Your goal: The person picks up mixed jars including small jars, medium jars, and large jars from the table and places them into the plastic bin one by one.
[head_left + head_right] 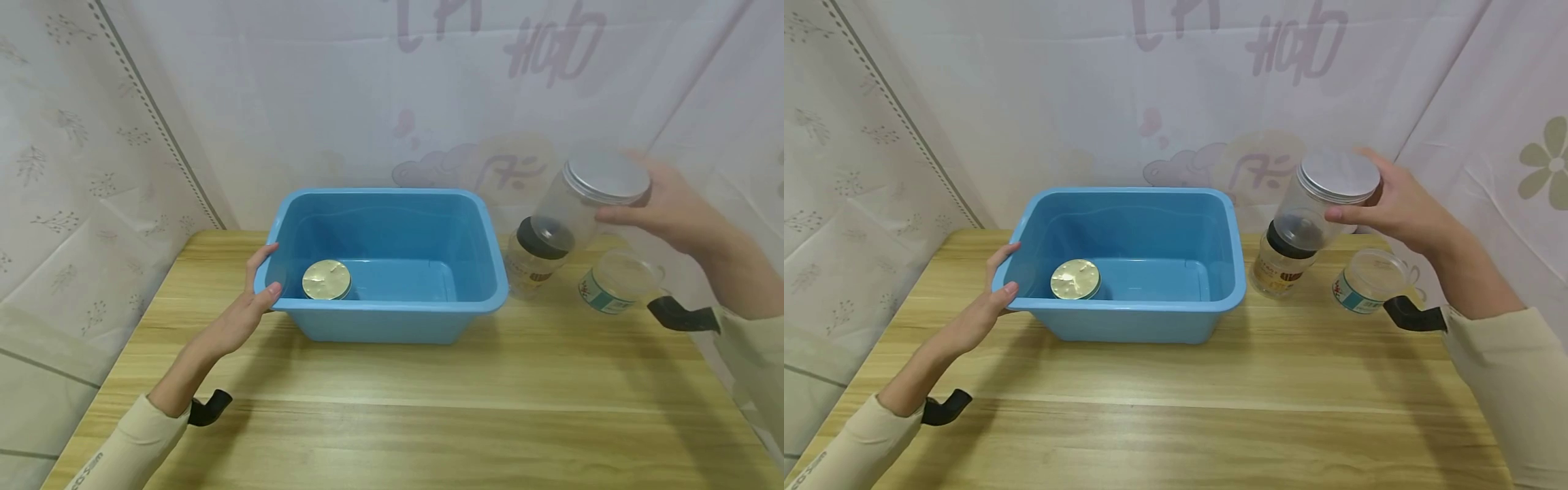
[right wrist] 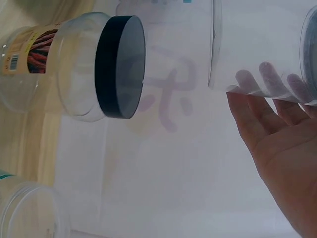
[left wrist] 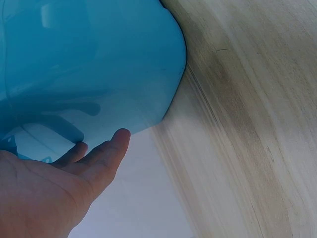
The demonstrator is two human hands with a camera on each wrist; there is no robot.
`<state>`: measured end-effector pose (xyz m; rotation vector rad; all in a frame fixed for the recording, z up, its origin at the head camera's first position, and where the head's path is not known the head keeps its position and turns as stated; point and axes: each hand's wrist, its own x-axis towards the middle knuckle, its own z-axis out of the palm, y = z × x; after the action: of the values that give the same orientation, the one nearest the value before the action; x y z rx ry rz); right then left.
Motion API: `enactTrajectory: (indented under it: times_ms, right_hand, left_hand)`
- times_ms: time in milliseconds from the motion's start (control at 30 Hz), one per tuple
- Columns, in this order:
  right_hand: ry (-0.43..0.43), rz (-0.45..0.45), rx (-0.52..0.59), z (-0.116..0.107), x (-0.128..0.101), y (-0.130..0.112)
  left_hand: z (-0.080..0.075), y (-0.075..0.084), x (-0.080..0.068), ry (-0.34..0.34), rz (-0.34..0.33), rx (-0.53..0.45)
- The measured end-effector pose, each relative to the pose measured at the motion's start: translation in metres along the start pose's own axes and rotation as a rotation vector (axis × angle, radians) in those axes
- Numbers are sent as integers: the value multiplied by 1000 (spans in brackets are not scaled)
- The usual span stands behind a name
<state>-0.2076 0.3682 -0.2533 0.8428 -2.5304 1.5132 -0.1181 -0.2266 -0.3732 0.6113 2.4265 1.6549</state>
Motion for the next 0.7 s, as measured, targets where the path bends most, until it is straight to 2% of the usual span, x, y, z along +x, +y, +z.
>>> enactTrajectory:
  times_ms: [167, 333, 600, 700]
  right_hand:
    - [-5, -35, 103, -1, 4, -3]
    - [-1, -44, 153, -1, 8, -7]
    - [7, -28, 22, 2, 13, -15]
    - [1, -32, 38, 3, 16, -16]
  left_hand:
    - [0, -1, 1, 1, 7, -1]
    - [-1, -2, 1, 1, 2, -3]
    - [-1, -2, 0, 0, -4, 2]
    - [-1, -1, 1, -1, -2, -1]
